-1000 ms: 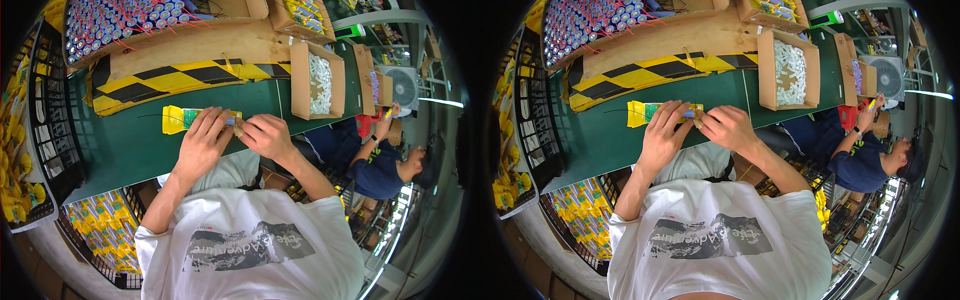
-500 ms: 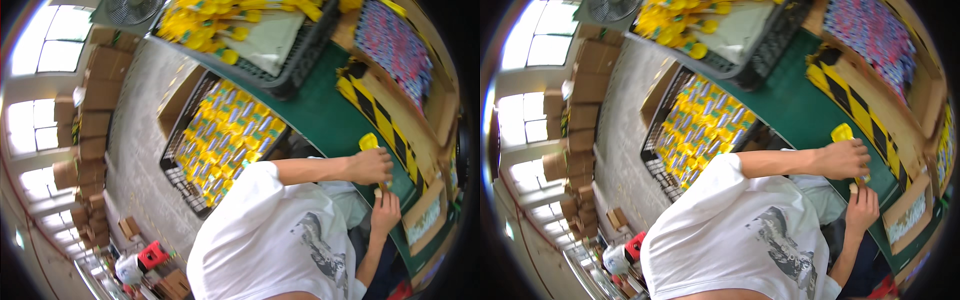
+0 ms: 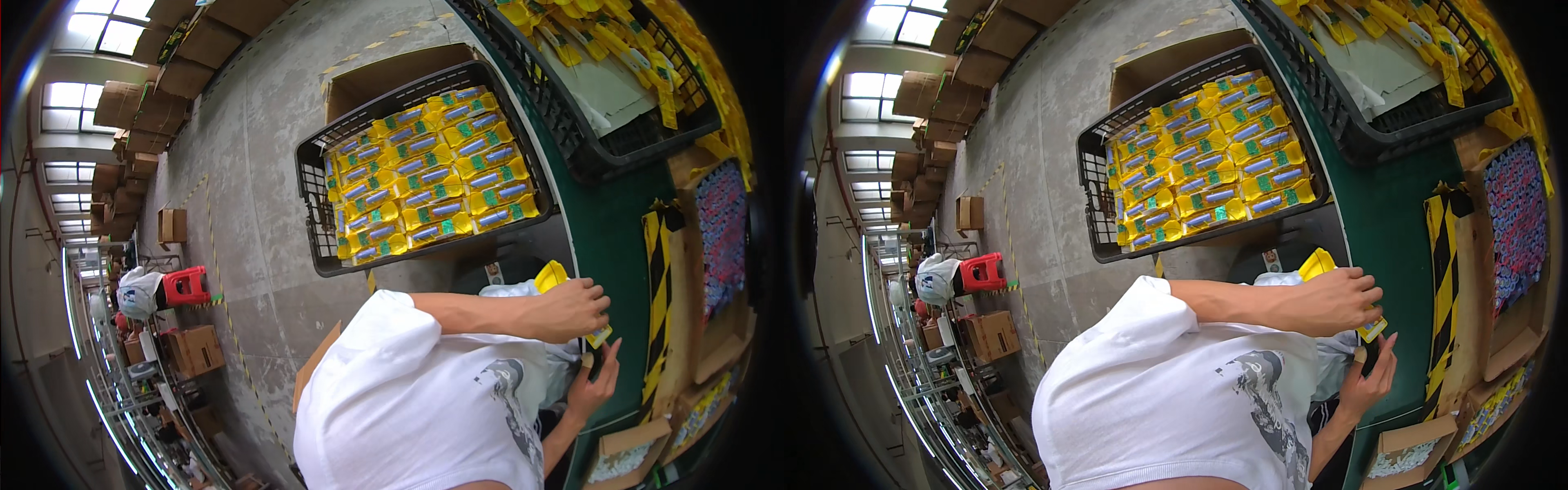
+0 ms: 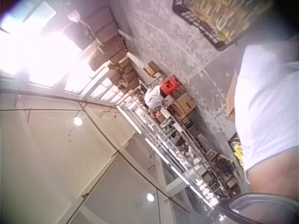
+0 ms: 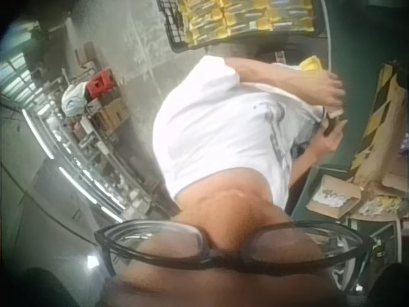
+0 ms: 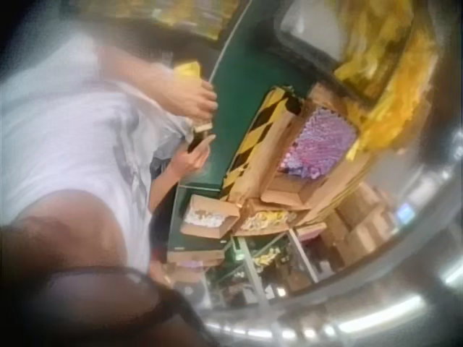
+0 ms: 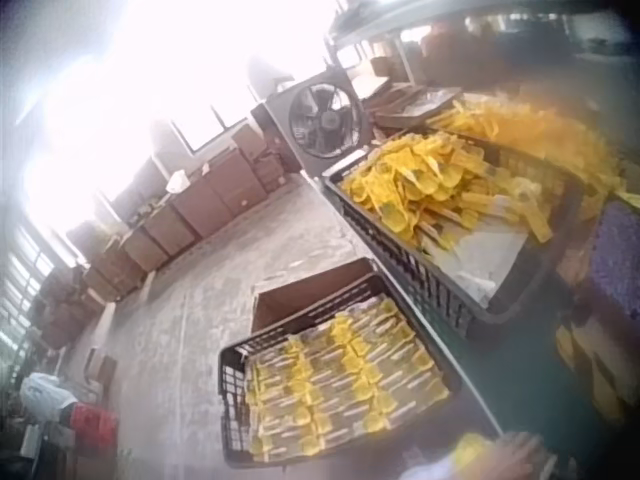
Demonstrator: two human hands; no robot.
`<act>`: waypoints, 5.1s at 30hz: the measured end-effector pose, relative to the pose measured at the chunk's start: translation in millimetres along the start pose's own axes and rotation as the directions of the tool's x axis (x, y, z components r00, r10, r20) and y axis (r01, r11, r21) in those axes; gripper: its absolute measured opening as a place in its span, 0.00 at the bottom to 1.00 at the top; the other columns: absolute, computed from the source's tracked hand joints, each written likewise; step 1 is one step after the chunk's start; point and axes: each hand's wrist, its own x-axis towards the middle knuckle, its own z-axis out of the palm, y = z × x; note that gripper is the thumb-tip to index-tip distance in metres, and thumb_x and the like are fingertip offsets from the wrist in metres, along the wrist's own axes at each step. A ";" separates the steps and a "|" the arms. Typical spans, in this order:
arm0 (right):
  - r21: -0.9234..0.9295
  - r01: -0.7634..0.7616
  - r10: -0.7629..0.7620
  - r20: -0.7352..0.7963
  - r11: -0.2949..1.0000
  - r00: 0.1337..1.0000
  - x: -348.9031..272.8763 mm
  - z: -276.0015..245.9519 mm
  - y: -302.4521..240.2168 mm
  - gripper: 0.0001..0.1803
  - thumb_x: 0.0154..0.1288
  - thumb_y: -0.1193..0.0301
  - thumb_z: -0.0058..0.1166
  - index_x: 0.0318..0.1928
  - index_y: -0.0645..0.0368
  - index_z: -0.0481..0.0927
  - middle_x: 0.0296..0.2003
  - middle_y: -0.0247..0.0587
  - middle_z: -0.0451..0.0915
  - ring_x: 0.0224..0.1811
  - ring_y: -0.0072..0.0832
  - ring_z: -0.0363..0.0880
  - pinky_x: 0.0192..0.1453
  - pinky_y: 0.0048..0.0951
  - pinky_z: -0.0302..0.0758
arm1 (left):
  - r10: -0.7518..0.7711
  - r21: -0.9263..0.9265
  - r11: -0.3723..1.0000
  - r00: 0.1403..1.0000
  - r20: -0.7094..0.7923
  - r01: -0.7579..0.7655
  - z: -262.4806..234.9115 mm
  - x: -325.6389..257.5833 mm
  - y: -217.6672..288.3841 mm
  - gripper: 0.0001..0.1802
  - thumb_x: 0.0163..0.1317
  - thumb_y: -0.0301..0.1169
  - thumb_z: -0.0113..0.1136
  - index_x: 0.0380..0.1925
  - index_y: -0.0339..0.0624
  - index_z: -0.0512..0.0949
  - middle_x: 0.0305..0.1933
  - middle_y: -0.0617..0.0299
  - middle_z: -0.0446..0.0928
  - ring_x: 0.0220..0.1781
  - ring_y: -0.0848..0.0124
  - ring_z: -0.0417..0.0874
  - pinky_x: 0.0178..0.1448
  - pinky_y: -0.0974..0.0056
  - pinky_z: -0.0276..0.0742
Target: The person assembles small electronic components by inserting batteries and wires into plastic casings by hand, using a small hand tool to aid in the assembly.
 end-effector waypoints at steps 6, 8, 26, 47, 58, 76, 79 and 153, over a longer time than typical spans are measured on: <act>0.216 0.090 -0.096 0.017 0.972 0.995 46.3 29.4 -16.9 0.24 0.76 0.75 0.61 0.70 0.64 0.80 0.48 0.53 0.88 0.49 0.46 0.87 0.53 0.44 0.83 | -0.740 -0.019 0.672 0.672 -0.022 0.740 -157.8 -196.5 -82.1 0.30 0.53 0.26 0.78 0.59 0.46 0.85 0.56 0.58 0.81 0.60 0.56 0.83 0.66 0.52 0.79; 0.231 0.113 -0.121 0.019 0.966 0.992 55.5 35.9 -17.4 0.22 0.76 0.78 0.59 0.67 0.63 0.83 0.47 0.52 0.88 0.46 0.44 0.86 0.52 0.42 0.82 | -0.927 -0.087 0.372 0.365 -0.086 0.924 -179.2 -269.7 -125.0 0.30 0.55 0.26 0.79 0.60 0.37 0.84 0.57 0.53 0.82 0.60 0.53 0.84 0.66 0.55 0.82; 0.176 -0.121 0.113 0.055 0.977 0.992 75.2 53.7 -17.6 0.13 0.75 0.78 0.61 0.56 0.62 0.89 0.40 0.43 0.84 0.37 0.34 0.82 0.38 0.31 0.76 | -0.944 0.063 0.314 0.305 0.126 0.947 -111.6 -384.1 -336.8 0.31 0.51 0.29 0.78 0.60 0.46 0.85 0.63 0.52 0.86 0.66 0.51 0.85 0.70 0.52 0.81; 0.254 -0.082 0.073 0.045 0.964 0.996 75.0 54.6 -16.8 0.12 0.74 0.78 0.60 0.54 0.61 0.89 0.42 0.45 0.85 0.40 0.37 0.83 0.40 0.33 0.77 | -0.916 -0.053 0.398 0.400 0.027 0.916 -96.3 -391.6 -332.4 0.34 0.52 0.25 0.76 0.63 0.35 0.83 0.62 0.46 0.87 0.65 0.54 0.87 0.71 0.55 0.82; 0.259 -0.065 0.075 -0.028 0.964 0.997 83.9 48.3 -28.5 0.14 0.61 0.81 0.66 0.48 0.60 0.90 0.34 0.41 0.84 0.35 0.39 0.83 0.40 0.38 0.80 | -0.744 -0.164 0.482 0.304 -0.594 0.860 -170.3 -320.3 -303.1 0.14 0.65 0.26 0.71 0.51 0.39 0.87 0.40 0.55 0.90 0.41 0.66 0.90 0.52 0.60 0.86; 0.308 -0.274 0.339 -0.183 0.911 0.923 2.4 10.5 -39.2 0.12 0.62 0.73 0.72 0.47 0.58 0.91 0.40 0.40 0.89 0.42 0.40 0.87 0.47 0.38 0.84 | -0.740 0.157 0.443 0.459 -0.492 0.883 -252.9 122.5 -442.9 0.51 0.57 0.36 0.70 0.80 0.47 0.59 0.74 0.33 0.67 0.69 0.34 0.80 0.72 0.41 0.79; 0.336 -0.271 0.336 -0.152 0.902 0.929 -12.6 4.1 -30.9 0.13 0.62 0.73 0.71 0.48 0.56 0.92 0.40 0.39 0.89 0.42 0.39 0.88 0.45 0.37 0.84 | -0.627 0.020 0.539 0.417 -0.658 0.842 -255.0 99.2 -444.0 0.54 0.51 0.35 0.76 0.79 0.53 0.60 0.70 0.34 0.66 0.70 0.33 0.76 0.74 0.42 0.75; 0.518 0.852 0.749 -0.535 -0.073 0.390 -62.1 -104.8 88.4 0.31 0.81 0.69 0.60 0.78 0.59 0.69 0.62 0.46 0.84 0.52 0.20 0.84 0.53 0.21 0.82 | 0.392 -0.229 0.897 0.920 0.015 -0.379 102.5 128.1 78.1 0.04 0.70 0.25 0.63 0.40 0.35 0.80 0.50 0.49 0.86 0.54 0.47 0.83 0.66 0.47 0.72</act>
